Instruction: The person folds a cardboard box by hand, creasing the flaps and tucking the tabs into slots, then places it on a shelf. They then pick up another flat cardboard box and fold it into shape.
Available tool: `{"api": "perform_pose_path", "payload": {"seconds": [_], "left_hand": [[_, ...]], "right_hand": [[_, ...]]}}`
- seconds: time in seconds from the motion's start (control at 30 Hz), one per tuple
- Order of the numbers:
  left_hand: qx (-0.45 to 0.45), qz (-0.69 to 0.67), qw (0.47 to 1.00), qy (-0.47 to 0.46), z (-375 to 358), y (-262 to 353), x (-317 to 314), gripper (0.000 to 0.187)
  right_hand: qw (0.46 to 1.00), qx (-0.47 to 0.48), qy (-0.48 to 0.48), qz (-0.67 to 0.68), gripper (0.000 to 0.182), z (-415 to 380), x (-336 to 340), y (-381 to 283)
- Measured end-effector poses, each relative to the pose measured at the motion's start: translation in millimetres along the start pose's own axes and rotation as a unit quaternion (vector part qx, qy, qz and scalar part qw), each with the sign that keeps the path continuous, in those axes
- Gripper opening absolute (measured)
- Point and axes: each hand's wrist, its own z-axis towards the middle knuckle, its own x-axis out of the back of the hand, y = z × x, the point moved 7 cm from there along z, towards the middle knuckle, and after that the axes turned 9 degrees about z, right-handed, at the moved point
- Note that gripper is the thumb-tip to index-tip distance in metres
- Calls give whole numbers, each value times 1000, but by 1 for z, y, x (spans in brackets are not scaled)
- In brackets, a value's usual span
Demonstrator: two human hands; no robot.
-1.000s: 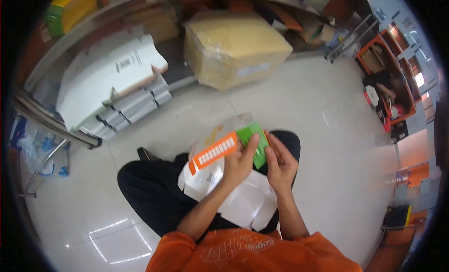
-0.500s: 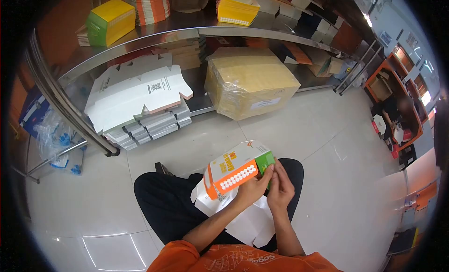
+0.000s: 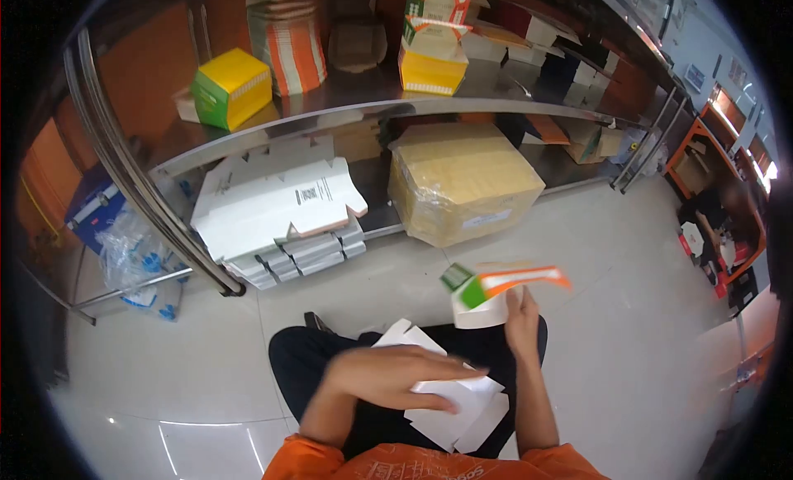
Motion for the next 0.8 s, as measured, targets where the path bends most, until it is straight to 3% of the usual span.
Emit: {"api": "perform_pose_path", "payload": {"seconds": [0.07,0.1,0.13,0.17,0.2,0.23,0.27,0.3,0.37,0.4,0.47,0.53,0.6,0.63,0.7,0.77,0.8], "left_hand": [[13,-48,998,-37,-16,19,70,47],[-31,24,994,106,-12,23,121,34],[147,36,958,244,-13,0,170,36],[104,12,926,362,6,-7,226,55],[39,119,896,427,23,-22,278,80],[41,164,873,457,43,-37,321,100],[67,243,855,453,63,-54,360,121],[98,319,839,430,82,-70,394,128],[122,335,843,403,119,-87,450,135],[129,320,850,399,134,-95,470,137],[103,279,875,383,158,-103,494,132],[82,233,898,365,175,-98,495,127],[159,283,852,411,175,-86,491,106],[162,281,852,410,177,-102,494,106],[48,350,816,457,177,-110,498,76],[52,357,814,455,176,-109,491,70],[50,362,811,458,177,-106,490,65]], "right_hand": [[996,48,-49,51,43,38,12,2],[973,222,-26,66,42,51,19,-9],[971,224,-25,74,42,79,19,-2],[906,142,-94,388,45,118,16,10],[737,45,-154,656,49,152,7,6],[869,244,-101,418,55,167,15,-61],[936,251,-41,243,44,199,28,-73],[955,233,-12,186,26,178,20,-170],[958,238,-2,162,22,200,10,-232],[944,268,-46,184,24,234,1,-234],[964,183,-111,161,34,254,-16,-261],[968,199,-93,117,37,265,-26,-291],[962,241,-56,118,38,280,-36,-310],[960,247,-54,121,38,290,-44,-313],[959,248,-51,129,38,315,-58,-312],[917,393,3,61,37,331,-72,-314],[917,393,4,64,37,340,-79,-306]]}}
